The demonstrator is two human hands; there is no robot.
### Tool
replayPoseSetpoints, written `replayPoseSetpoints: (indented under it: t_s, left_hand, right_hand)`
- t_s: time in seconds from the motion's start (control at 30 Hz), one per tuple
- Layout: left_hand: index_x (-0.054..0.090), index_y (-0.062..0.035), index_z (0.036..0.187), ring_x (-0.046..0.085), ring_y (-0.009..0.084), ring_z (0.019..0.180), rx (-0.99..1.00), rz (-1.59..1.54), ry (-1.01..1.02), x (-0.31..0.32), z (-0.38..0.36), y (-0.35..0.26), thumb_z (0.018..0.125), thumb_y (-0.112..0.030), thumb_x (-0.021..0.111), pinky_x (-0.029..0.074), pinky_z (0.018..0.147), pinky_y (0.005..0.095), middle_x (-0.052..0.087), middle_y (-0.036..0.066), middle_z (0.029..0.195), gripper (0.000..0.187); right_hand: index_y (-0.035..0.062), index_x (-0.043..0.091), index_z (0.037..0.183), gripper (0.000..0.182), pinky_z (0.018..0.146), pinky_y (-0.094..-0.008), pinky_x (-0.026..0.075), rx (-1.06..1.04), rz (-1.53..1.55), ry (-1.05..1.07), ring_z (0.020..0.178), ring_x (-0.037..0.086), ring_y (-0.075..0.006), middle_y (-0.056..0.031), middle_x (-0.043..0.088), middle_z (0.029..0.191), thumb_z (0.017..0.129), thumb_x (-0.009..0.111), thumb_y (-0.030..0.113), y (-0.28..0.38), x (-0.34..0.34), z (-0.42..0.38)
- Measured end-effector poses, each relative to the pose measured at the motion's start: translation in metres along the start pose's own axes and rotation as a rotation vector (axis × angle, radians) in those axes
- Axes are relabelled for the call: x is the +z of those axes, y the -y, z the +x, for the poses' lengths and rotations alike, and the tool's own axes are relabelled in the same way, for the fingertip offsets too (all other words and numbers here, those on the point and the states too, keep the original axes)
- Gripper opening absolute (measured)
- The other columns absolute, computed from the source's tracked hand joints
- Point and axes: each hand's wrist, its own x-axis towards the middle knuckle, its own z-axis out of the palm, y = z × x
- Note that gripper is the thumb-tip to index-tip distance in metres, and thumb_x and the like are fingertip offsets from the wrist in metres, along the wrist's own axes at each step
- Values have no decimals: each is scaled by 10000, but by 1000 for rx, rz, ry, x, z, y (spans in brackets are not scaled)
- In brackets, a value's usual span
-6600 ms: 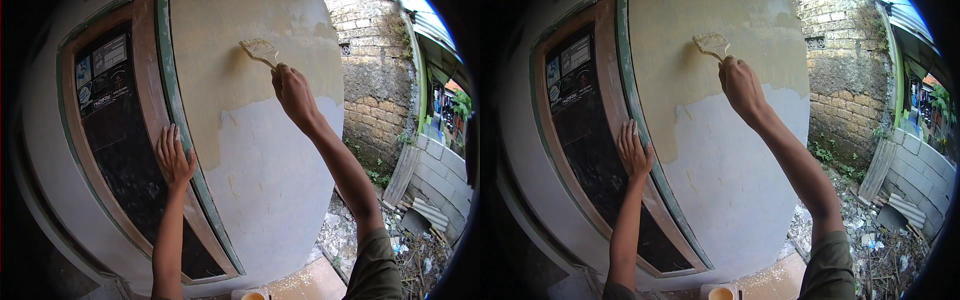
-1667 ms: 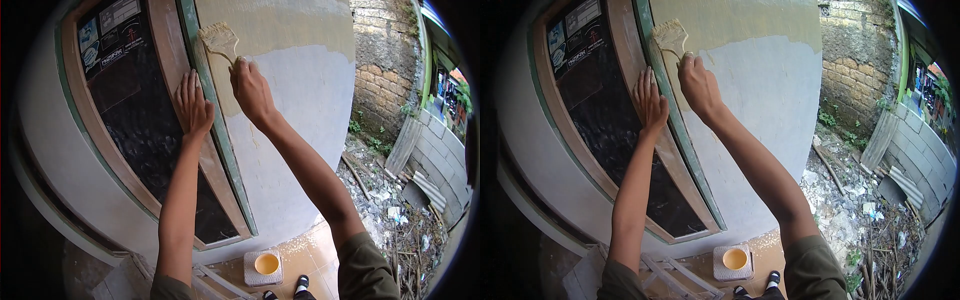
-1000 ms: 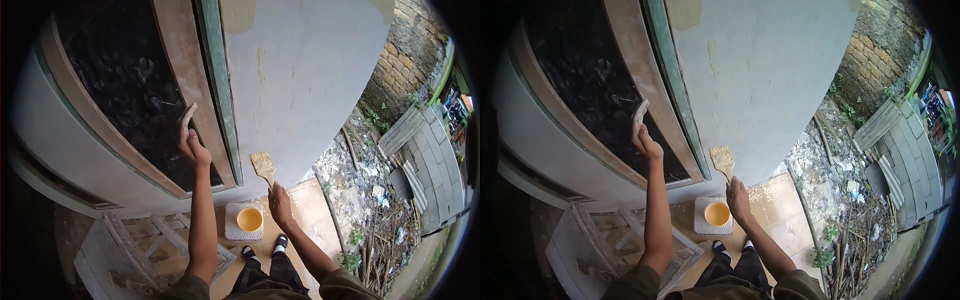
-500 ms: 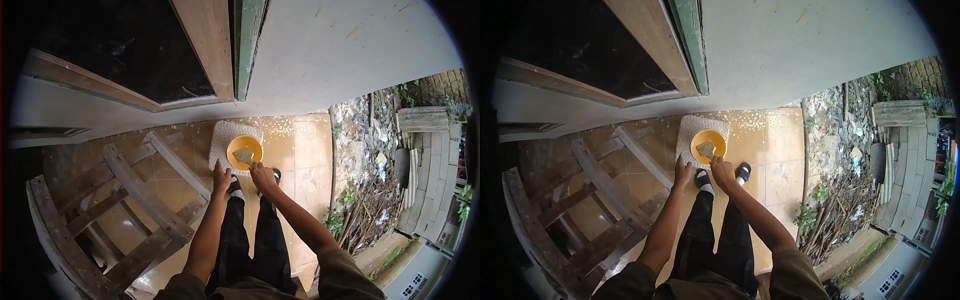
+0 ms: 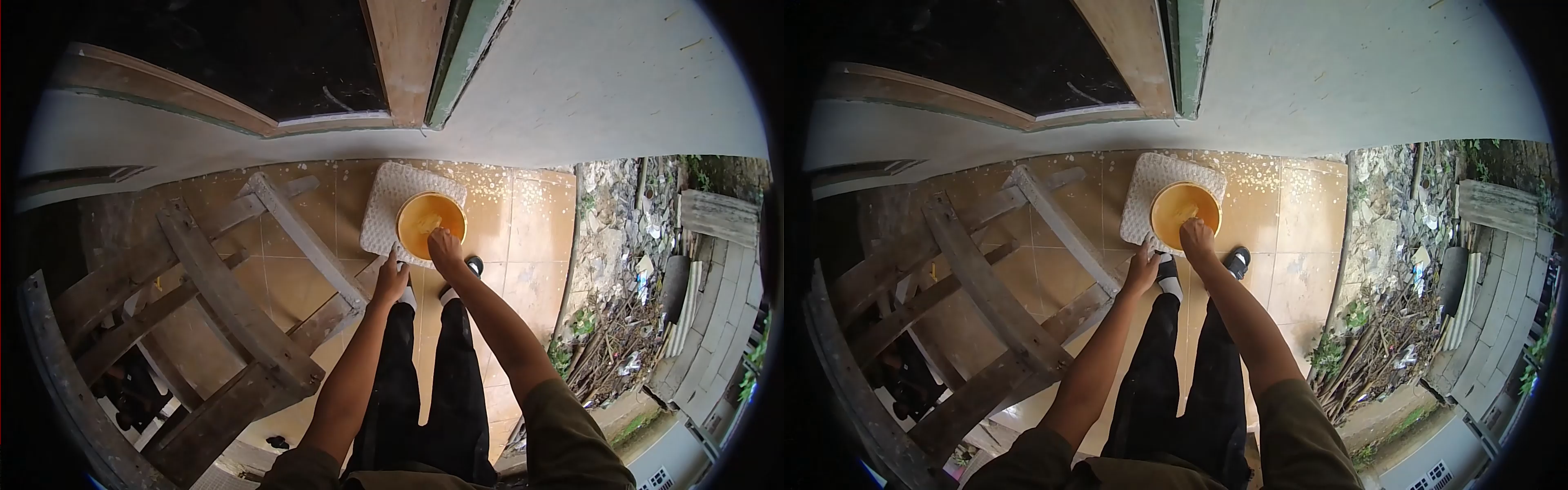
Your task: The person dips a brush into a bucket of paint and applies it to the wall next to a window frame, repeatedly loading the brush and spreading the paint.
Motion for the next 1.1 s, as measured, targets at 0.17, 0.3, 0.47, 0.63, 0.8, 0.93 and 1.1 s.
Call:
replayPoseSetpoints:
  t_s: [0.17, 0.3, 0.47, 0.63, 0.8, 0.93, 1.1]
  left_hand:
    - [330, 57, 1448, 542, 460, 1184, 0, -34, 25, -1, 4, -4, 904, -191, 551, 441, 992, 452, 560, 366, 1236, 638]
    - [329, 59, 1455, 482, 386, 1311, -70, -79, 53, -2, 4, -8, 895, -120, 490, 381, 1074, 399, 514, 309, 1362, 610]
    - [317, 47, 1470, 486, 356, 1317, -70, -122, 51, 3, 7, 2, 898, -99, 479, 389, 1068, 383, 511, 284, 1381, 612]
    - [325, 21, 1468, 548, 452, 1186, 4, -104, 3, 8, 12, 15, 900, -171, 546, 444, 993, 454, 569, 346, 1245, 639]
    - [306, 38, 1476, 506, 392, 1277, -67, -128, 58, 5, 13, 9, 894, -122, 509, 403, 1057, 400, 525, 303, 1344, 636]
    - [222, 67, 1493, 328, 395, 1412, 70, 46, -96, 8, 11, 10, 886, -146, 541, 274, 1163, 410, 340, 320, 1491, 718]
    - [222, 64, 1496, 289, 382, 1434, 137, 66, -204, -2, 36, -1, 884, -156, 543, 207, 1191, 428, 301, 296, 1522, 725]
  right_hand:
    - [40, 696, 796, 133, 592, -352, 566, -49, -25, -21, 715, 713, -255, -152, 691, 793, 836, 570, 61, -4, -5, -2]
    - [-2, 677, 793, 250, 571, -363, 544, 123, 222, 85, 660, 700, -249, -163, 691, 784, 933, 542, 155, -11, -13, -8]
    - [-38, 583, 886, 463, 364, -282, 316, 793, 1428, 279, 409, 378, -97, -7, 442, 605, 1041, 429, 371, -24, -41, -26]
    - [-33, 576, 950, 464, 376, -255, 238, 905, 1839, 307, 417, 284, -69, 34, 355, 593, 1044, 409, 389, -30, -37, -54]
    - [-32, 607, 1004, 477, 390, -255, 249, 878, 1855, 306, 417, 288, -79, 41, 342, 588, 1045, 400, 395, -27, -35, -67]
    - [-28, 587, 1000, 463, 393, -253, 248, 920, 1601, 243, 420, 284, -80, 37, 335, 590, 1043, 403, 394, -14, -33, -59]
    - [15, 499, 934, 384, 406, -267, 252, 971, 1985, 156, 436, 289, -90, 21, 343, 598, 1040, 394, 369, -7, -20, -39]
